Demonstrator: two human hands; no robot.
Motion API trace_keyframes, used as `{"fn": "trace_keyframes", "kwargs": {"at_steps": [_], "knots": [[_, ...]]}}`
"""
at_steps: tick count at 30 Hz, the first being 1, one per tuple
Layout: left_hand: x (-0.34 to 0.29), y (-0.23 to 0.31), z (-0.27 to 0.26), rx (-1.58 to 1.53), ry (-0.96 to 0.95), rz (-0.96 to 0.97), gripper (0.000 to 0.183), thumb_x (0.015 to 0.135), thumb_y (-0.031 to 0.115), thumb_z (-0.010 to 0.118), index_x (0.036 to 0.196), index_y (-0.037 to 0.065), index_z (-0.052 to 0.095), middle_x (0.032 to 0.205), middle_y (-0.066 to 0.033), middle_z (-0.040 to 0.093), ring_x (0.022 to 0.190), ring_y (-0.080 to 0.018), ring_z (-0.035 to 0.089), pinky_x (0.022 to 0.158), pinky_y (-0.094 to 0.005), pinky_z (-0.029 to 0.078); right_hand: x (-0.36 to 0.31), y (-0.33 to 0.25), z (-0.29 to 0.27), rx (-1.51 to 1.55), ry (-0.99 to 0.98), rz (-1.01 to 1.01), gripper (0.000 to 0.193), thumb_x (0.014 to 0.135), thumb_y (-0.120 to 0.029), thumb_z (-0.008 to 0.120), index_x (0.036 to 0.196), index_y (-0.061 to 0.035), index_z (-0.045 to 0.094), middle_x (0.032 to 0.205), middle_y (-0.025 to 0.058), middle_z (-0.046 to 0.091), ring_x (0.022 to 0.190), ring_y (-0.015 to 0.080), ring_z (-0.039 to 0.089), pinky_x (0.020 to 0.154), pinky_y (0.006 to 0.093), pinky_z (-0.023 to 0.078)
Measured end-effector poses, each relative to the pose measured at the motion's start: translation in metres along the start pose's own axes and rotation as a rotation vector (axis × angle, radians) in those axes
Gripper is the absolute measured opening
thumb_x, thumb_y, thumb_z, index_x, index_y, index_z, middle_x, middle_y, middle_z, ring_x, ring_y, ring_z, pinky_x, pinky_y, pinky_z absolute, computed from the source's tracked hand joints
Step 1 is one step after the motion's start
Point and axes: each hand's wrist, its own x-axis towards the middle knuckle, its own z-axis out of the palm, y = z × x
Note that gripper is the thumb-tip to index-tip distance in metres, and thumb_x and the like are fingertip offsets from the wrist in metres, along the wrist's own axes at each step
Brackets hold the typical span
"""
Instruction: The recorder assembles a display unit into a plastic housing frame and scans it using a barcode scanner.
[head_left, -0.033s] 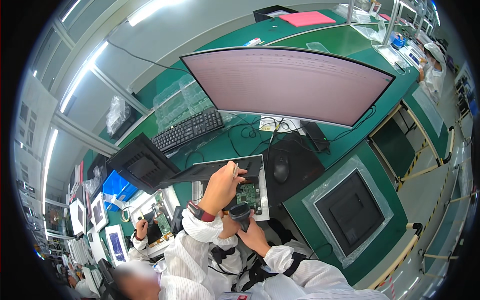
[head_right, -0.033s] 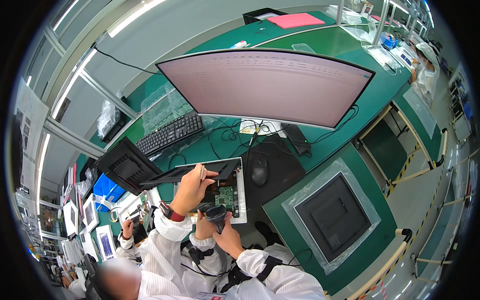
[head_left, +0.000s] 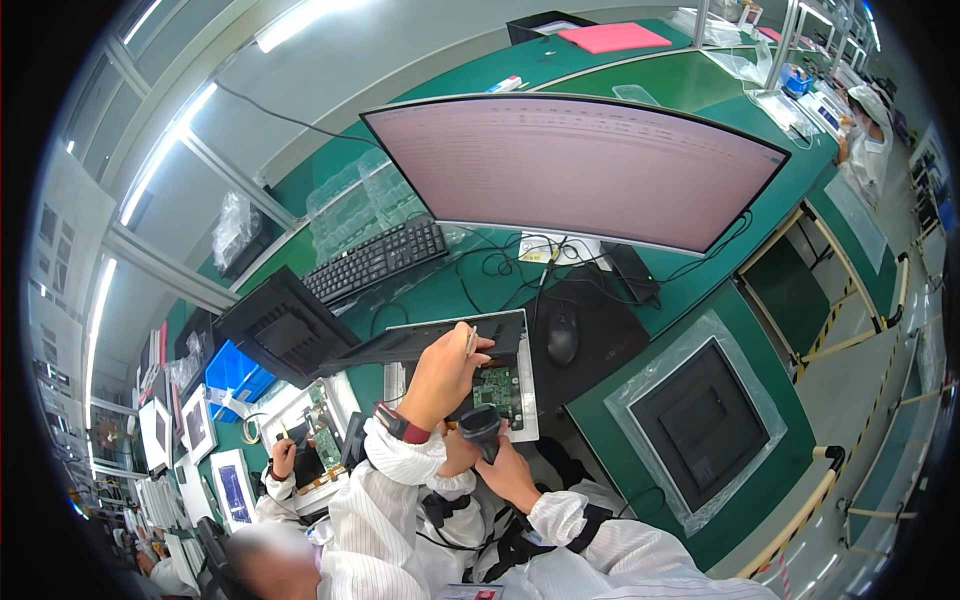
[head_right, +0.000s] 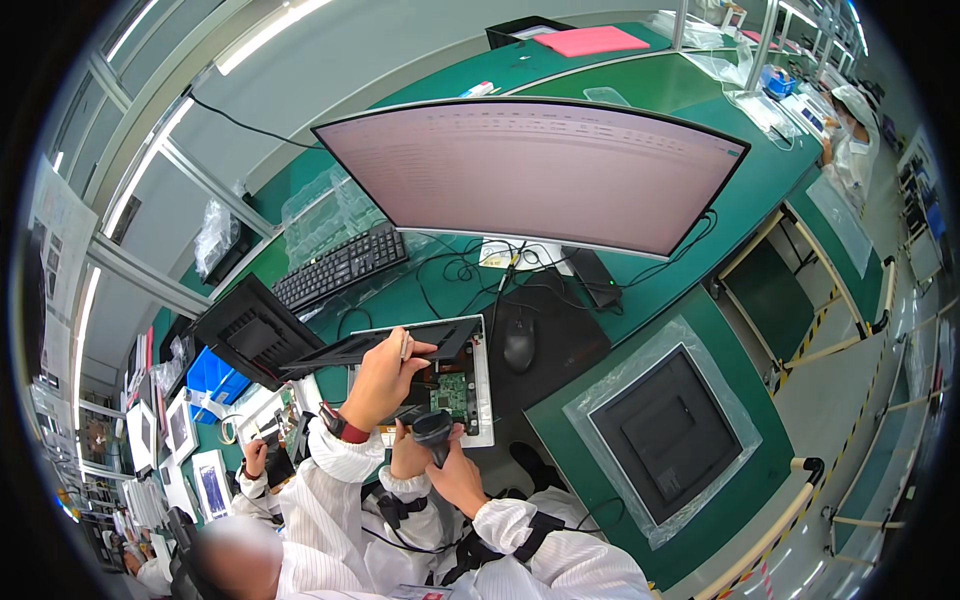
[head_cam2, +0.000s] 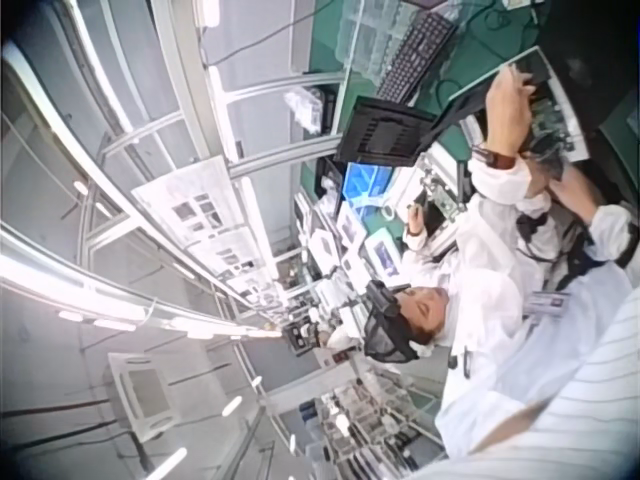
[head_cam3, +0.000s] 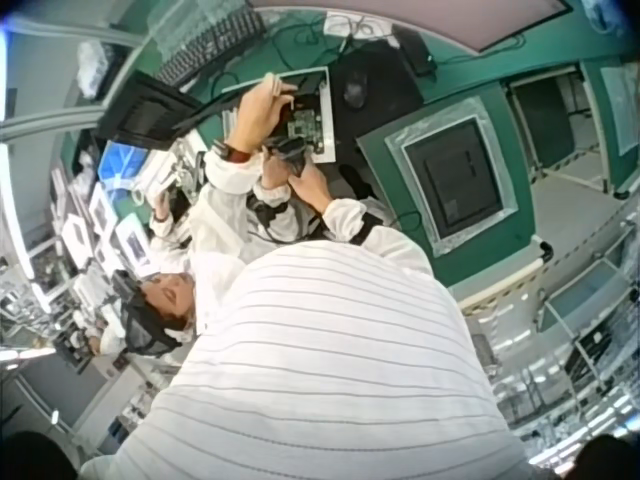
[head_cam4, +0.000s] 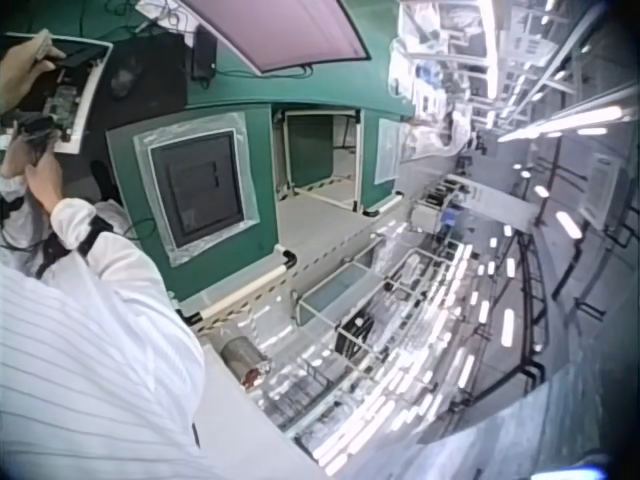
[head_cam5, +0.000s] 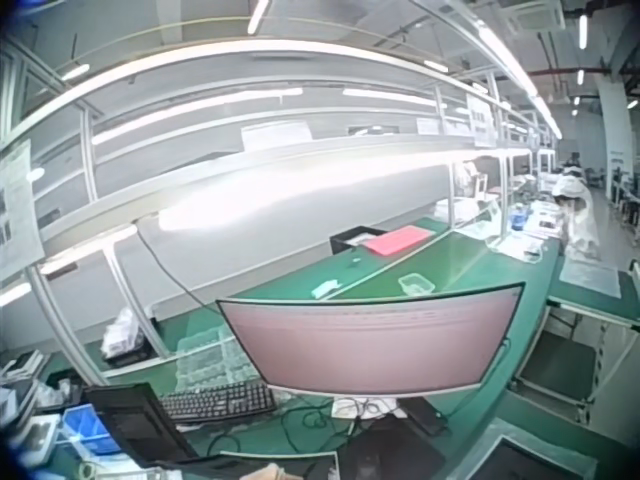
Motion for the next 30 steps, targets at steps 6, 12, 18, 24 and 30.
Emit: {"fn": "trace_keyframes", "kwargs": {"at_steps": [6,12,18,24,30], "knots": [[0.001,0.003,0.003,-0.046,-0.003,-0.032,0.027,0.081,-0.007,0.057,0.08,-0.001,0.031,0.09,-0.0206,0.065,0.078,-0.0389,0.061,0.063,-0.0337,0.047,-0.006,-0.007,-0.004,0.023,0.02,0.002,0.062,0.077,-0.027,0.061,0.125,0.0042,0.038,0.1,0.0295,0.061,0.096,0.0448,0.058,0.084,0.0468,0.046],[-0.002,-0.005,0.004,-0.049,0.014,0.001,0.028,0.081,-0.006,0.058,0.08,0.0,0.031,0.089,-0.0201,0.065,0.077,-0.0381,0.061,0.062,-0.0323,0.046,-0.031,0.004,-0.013,0.106,0.068,0.014,0.055,0.075,-0.024,0.062,0.119,0.0029,0.042,0.1,0.0284,0.061,0.095,0.045,0.058,0.084,0.0456,0.045],[-0.001,-0.004,0.004,-0.002,0.008,0.015,0.027,0.082,-0.005,0.058,0.081,0.0,0.032,0.092,-0.0201,0.066,0.076,-0.0382,0.061,0.062,-0.0333,0.046,-0.052,0.029,-0.007,0.15,0.145,0.045,0.054,0.074,-0.022,0.063,0.117,0.0032,0.043,0.097,0.0278,0.061,0.094,0.0451,0.058,0.081,0.0447,0.045],[-0.002,-0.003,0.003,-0.01,0.01,-0.006,0.025,0.082,-0.005,0.058,0.082,-0.001,0.034,0.092,-0.0198,0.066,0.074,-0.038,0.06,0.062,-0.0343,0.047,-0.051,0.032,-0.004,0.159,0.185,0.023,0.051,0.074,-0.022,0.063,0.114,0.0031,0.045,0.095,0.0271,0.061,0.091,0.0445,0.059,0.079,0.0444,0.046],[-0.003,-0.004,0.005,-0.027,-0.003,-0.025,0.023,0.079,-0.003,0.061,0.086,-0.001,0.039,0.085,-0.0169,0.062,0.085,-0.0362,0.062,0.065,-0.0405,0.049,-0.051,0.034,-0.005,0.166,0.2,0.011,0.049,0.074,-0.021,0.064,0.113,0.0017,0.045,0.092,0.0259,0.062,0.089,0.0436,0.06,0.078,0.0443,0.046]]}}
